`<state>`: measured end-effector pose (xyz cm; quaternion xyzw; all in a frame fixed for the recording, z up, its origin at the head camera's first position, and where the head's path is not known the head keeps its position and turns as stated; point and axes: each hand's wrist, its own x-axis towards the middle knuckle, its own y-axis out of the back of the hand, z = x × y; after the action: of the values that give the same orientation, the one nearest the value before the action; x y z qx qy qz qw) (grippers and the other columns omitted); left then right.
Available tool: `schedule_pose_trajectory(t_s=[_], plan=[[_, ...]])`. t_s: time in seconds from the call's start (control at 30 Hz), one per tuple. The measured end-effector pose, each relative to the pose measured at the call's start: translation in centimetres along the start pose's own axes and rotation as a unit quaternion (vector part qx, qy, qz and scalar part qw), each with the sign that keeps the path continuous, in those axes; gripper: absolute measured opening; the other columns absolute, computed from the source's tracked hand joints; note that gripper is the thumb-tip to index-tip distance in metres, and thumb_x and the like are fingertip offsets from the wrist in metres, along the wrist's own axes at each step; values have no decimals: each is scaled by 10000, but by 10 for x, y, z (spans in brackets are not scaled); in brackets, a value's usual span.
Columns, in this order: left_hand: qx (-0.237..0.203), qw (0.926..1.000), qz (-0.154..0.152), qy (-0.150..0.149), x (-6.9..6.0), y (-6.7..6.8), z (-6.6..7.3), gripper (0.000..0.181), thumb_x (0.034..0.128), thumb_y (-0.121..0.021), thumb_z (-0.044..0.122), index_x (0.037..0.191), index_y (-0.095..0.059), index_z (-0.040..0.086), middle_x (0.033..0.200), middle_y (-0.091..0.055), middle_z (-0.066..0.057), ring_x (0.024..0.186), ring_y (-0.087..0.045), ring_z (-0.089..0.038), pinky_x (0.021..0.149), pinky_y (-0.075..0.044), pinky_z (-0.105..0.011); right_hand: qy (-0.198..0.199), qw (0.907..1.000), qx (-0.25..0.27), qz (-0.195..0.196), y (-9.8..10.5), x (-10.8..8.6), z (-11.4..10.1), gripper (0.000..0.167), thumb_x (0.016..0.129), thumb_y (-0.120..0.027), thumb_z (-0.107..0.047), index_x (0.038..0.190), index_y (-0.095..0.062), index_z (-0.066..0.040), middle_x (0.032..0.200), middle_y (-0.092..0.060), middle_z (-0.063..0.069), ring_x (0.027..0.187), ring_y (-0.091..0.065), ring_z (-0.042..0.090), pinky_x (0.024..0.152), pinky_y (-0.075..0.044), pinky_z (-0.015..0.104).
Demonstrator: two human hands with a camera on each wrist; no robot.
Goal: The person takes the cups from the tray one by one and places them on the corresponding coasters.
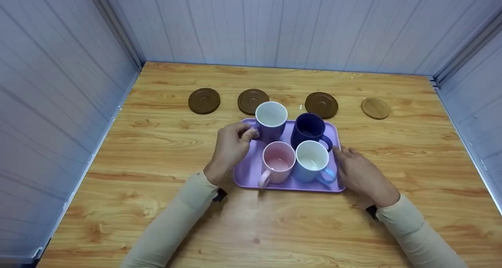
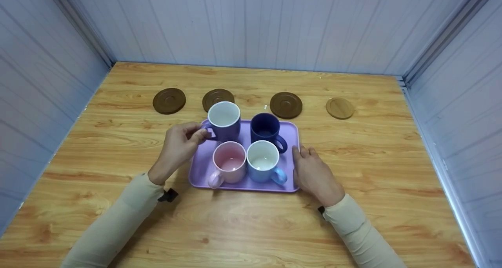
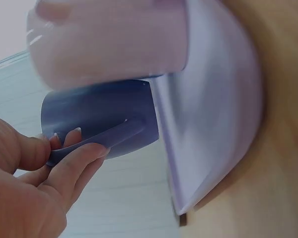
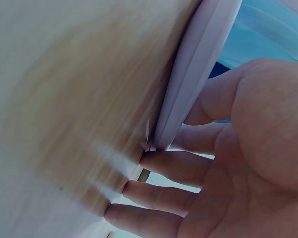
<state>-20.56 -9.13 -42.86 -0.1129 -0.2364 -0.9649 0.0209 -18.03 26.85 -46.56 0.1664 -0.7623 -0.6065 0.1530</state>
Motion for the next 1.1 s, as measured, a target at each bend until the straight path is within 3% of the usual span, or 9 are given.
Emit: schedule_pose_trajectory(t_s=[0.13,0.3,0.43,0.57,0.73,0.97,1.1], plan=[[-100,9995,288,108,6,13,7,111,959,-731,102,1009,-811,44,842,-756,-36,730,-614,-122,609,-466,-249,35,9999,7,109,-2,-1,0,483,1006,-522,-84,1442,-507,123,1423,-537,365,1264,-544,554,1050,-451,650],[-80,9977,677,-65,19,28,12,125,962,-737,126,998,-808,30,848,-768,-62,712,-641,-126,606,-491,-248,-53,10000,-2,53,-1,-3,3,493,1005,-508,-82,1456,-494,119,1447,-519,359,1284,-532,551,1063,-438,652],[-5,9940,1070,-212,31,42,14,136,964,-738,140,1002,-805,28,844,-763,-65,691,-636,-125,584,-492,-245,-89,10000,-8,-25,0,-2,4,503,1015,-498,-92,1472,-475,116,1463,-509,349,1289,-526,549,1064,-436,654],[12,9889,1478,-123,43,58,14,141,964,-736,136,1021,-806,27,867,-761,-69,709,-637,-146,591,-489,-242,-68,10000,-8,-43,0,0,3,498,1023,-495,-101,1471,-475,116,1451,-521,348,1278,-534,545,1056,-444,652],[-261,9835,1782,164,53,75,8,173,981,-711,120,1078,-790,0,950,-766,-116,796,-686,-188,667,-554,-223,-49,10000,13,-54,-1,1,2,497,1028,-496,-102,1476,-473,110,1460,-515,345,1298,-519,549,1077,-427,650],[-57,9719,2347,146,63,94,-10,162,985,-704,116,1057,-802,9,964,-784,-110,867,-726,-232,708,-526,-212,122,9999,-41,50,-2,0,1,497,995,-525,-72,1447,-494,131,1426,-538,359,1262,-545,554,1062,-442,645],[-3,9649,2592,431,69,99,-23,156,991,-691,115,1019,-811,19,963,-783,-104,855,-714,-190,694,-519,-214,101,9999,-73,37,-1,0,0,499,995,-528,-78,1450,-496,124,1428,-540,352,1266,-543,553,1062,-441,647]])
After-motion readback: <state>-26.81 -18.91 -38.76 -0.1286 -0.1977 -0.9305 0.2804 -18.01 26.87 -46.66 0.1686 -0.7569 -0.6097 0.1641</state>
